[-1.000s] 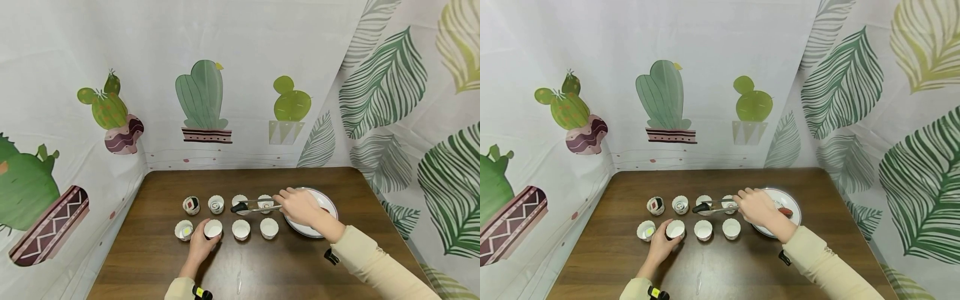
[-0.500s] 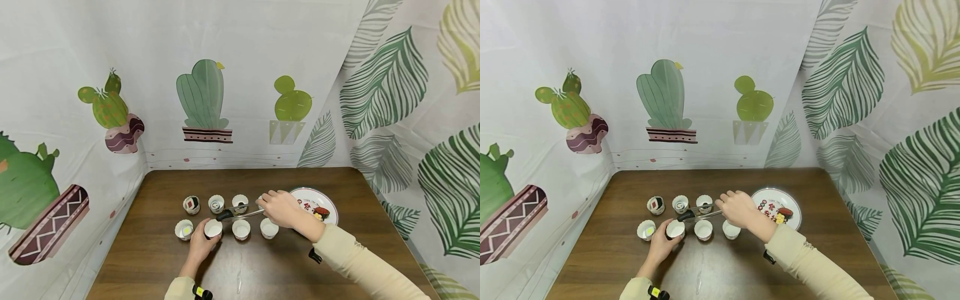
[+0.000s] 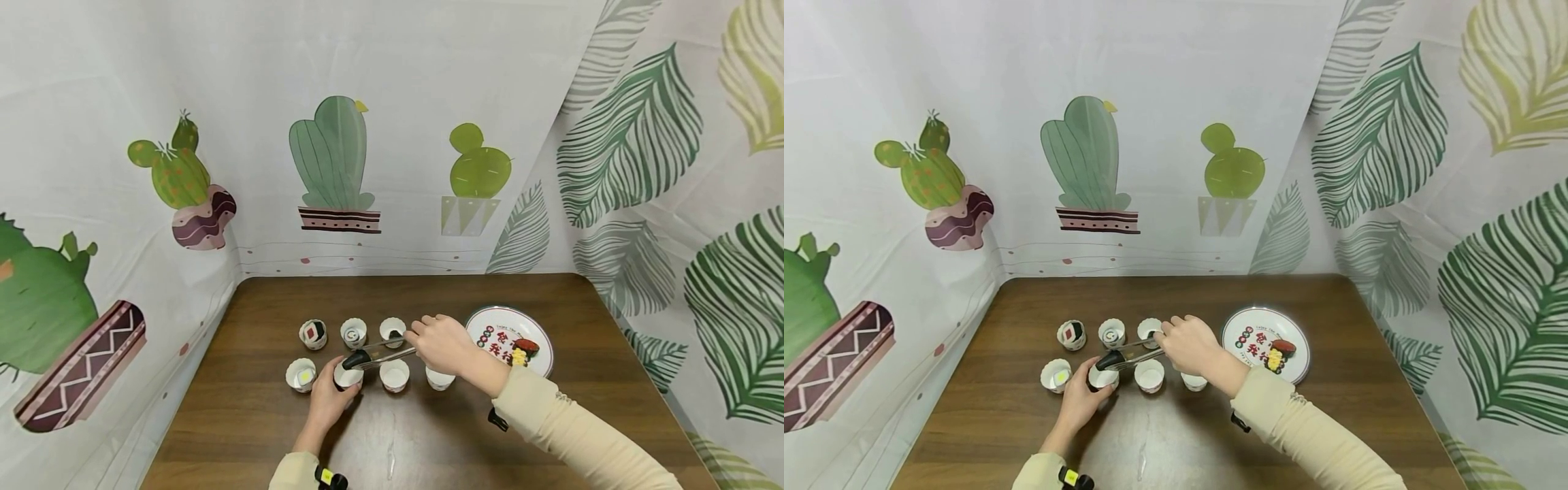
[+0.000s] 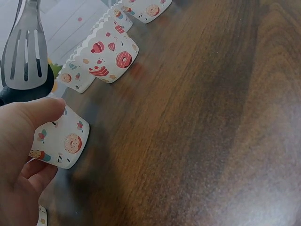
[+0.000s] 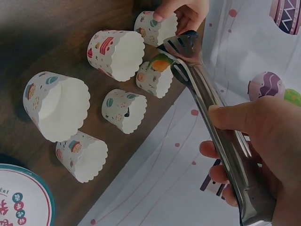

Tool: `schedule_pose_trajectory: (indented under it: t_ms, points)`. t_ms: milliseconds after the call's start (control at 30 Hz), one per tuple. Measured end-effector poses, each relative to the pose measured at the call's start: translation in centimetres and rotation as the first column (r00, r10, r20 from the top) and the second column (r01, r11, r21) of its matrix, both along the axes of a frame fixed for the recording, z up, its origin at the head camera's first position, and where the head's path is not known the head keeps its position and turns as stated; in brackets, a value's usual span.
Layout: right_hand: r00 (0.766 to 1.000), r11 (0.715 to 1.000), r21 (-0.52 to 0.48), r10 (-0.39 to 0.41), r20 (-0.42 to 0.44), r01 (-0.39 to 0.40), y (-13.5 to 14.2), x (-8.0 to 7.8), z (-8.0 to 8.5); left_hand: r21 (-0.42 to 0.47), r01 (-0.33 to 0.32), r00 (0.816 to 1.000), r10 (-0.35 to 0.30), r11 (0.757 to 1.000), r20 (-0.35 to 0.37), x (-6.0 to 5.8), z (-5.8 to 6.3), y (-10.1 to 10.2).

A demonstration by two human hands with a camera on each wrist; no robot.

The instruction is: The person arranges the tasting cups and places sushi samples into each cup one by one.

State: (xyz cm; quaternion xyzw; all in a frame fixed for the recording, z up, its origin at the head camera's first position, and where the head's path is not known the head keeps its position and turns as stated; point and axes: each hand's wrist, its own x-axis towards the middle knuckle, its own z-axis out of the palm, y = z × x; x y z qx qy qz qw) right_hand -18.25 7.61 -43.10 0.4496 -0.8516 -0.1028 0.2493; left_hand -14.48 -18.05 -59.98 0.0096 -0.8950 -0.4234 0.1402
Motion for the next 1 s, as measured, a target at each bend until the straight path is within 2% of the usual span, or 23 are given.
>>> schedule_pose_trajectory:
  t_ms: [467, 767, 1000]
  points:
    - [1.000, 0.999, 0.028, -0.018, -0.002, 0.018, -0.7, -0.3, -0.3, 0.002, 0.001, 1.000, -0.001, 1.000, -0.020, 0.0, 0.0, 0.0]
    - [0.999, 0.998, 0.066, -0.009, -0.045, 0.012, -1.7, -0.3, 0.1, -0.002, -0.008, 1.000, 0.008, 1.000, 0.011, -0.1, -0.1, 0.0]
    - [0.999, 0.998, 0.062, -0.006, -0.036, 0.009, -2.1, -0.1, -0.2, -0.003, -0.008, 1.000, 0.008, 1.000, 0.017, 0.0, 0.0, 0.1]
